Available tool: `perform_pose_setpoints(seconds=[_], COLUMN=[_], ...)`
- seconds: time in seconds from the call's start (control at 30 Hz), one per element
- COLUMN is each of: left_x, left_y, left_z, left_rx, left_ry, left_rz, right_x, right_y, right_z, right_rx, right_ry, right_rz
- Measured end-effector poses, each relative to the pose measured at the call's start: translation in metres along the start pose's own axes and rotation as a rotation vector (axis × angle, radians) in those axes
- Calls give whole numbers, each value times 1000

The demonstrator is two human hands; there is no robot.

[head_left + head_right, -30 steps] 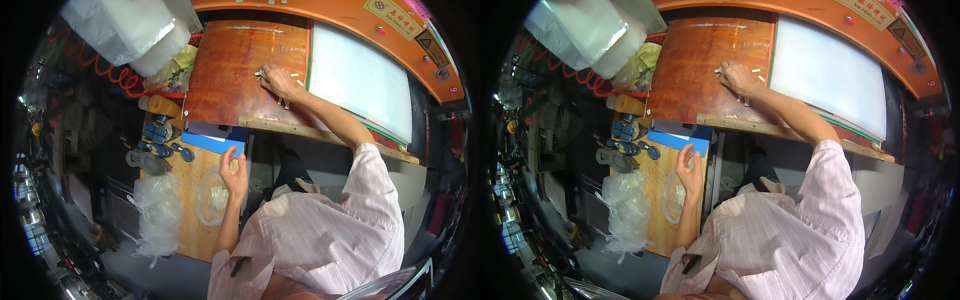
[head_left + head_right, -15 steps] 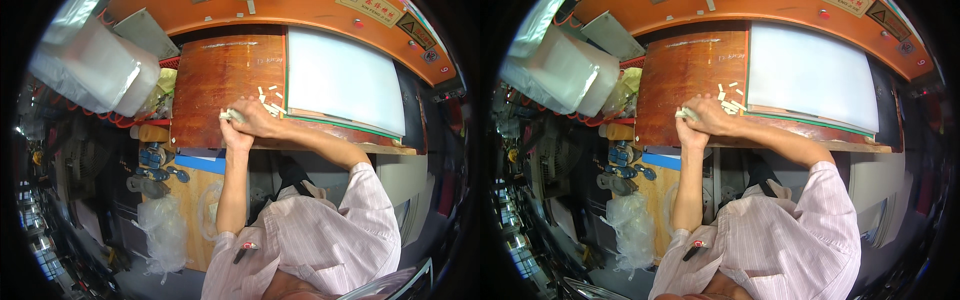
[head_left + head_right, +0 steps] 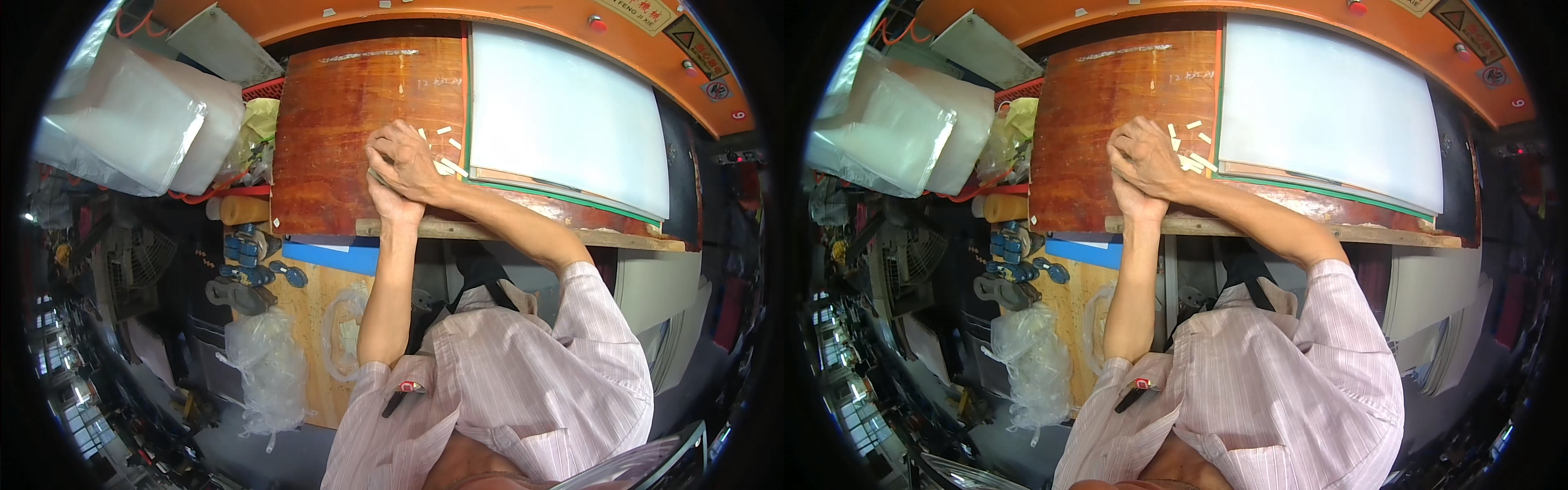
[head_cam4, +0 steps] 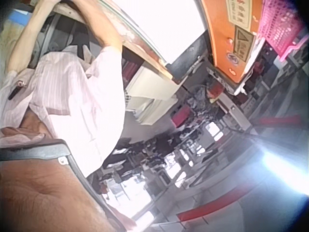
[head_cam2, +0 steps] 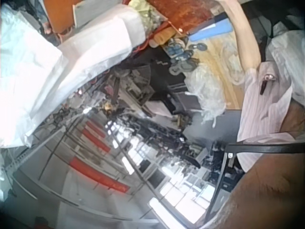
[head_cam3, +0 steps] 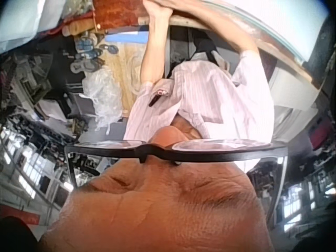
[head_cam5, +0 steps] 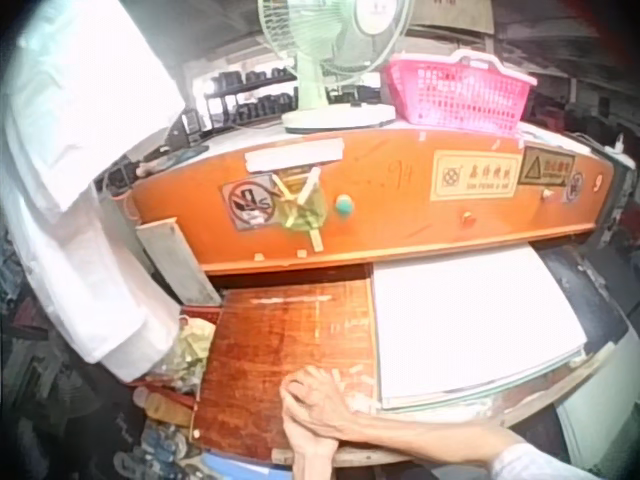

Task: The person sorts small white rectangular parts from a plastic basket onto a work surface, then places them into a clear plastic bag. They seal the bag and set it aside, then retrieve another bag and repeat the process. The person also operates a nearby machine control panel.

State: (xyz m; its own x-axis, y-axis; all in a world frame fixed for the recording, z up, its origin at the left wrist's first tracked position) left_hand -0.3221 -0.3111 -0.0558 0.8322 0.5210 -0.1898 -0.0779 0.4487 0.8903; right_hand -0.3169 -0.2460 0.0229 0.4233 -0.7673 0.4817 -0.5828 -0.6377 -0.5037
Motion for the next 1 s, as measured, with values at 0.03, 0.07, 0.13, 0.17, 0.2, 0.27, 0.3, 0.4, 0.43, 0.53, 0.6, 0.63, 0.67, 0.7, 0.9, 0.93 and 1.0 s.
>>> perform_pose_setpoints(seconds=[0.03,0.07,0.13,0.17,0.2,0.27,0.3,0.4,0.43,0.53,0.6,0.63,0.67,0.7,0.9,0.93,1.0], left_x=[-1,-3,-10,-17,-23,-30,-32,-29,-28,-27,-28,-29,-29,-29,-25,-25,-25], left_y=[-3,-8,-19,-23,-30,-35,-37,-42,-43,-44,-45,-46,-47,-47,-46,-47,-48], left_z=[-2,-3,-3,-2,0,2,3,7,8,13,15,16,17,18,18,18,18], left_rx=[-5,-11,-63,-60,-108,-108,-128,-207,-223,-238,-245,-251,-251,-247,-217,-225,-229], left_ry=[-21,-44,-99,-91,-67,-47,-40,-47,-48,-52,-49,-50,-48,-49,-78,-80,-83], left_rz=[37,74,144,233,321,281,252,204,185,180,175,176,176,177,186,185,188], right_x=[-3,-8,-24,-33,-45,-50,-50,-44,-39,-32,-31,-32,-32,-33,-36,-36,-32], right_y=[1,1,-17,-29,-39,-61,-60,-48,-47,-36,-32,-31,-30,-28,-13,-12,-13], right_z=[-3,-5,-7,-6,-2,11,24,64,67,76,77,78,77,78,78,78,75], right_rx=[1,47,51,66,238,418,556,903,786,701,655,634,589,578,472,467,439], right_ry=[27,96,179,198,255,102,68,-30,-44,-43,-42,-40,-60,-56,-24,10,42], right_rz=[-31,-68,-84,-111,43,349,418,589,539,567,603,606,605,607,575,553,532])
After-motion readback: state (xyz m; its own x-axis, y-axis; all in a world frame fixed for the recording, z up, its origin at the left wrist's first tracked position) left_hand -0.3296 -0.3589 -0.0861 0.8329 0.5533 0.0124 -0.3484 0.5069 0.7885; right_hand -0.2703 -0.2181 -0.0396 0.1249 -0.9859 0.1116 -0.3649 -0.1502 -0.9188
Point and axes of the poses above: each hand's wrist, its own z-axis away from the middle knuckle, its own y-axis out of the palm, x = y × z, the point moved 5 cm from there along -z, towards the middle knuckle, and after that the axes turned 14 degrees about -y, right-handed, at the moved point
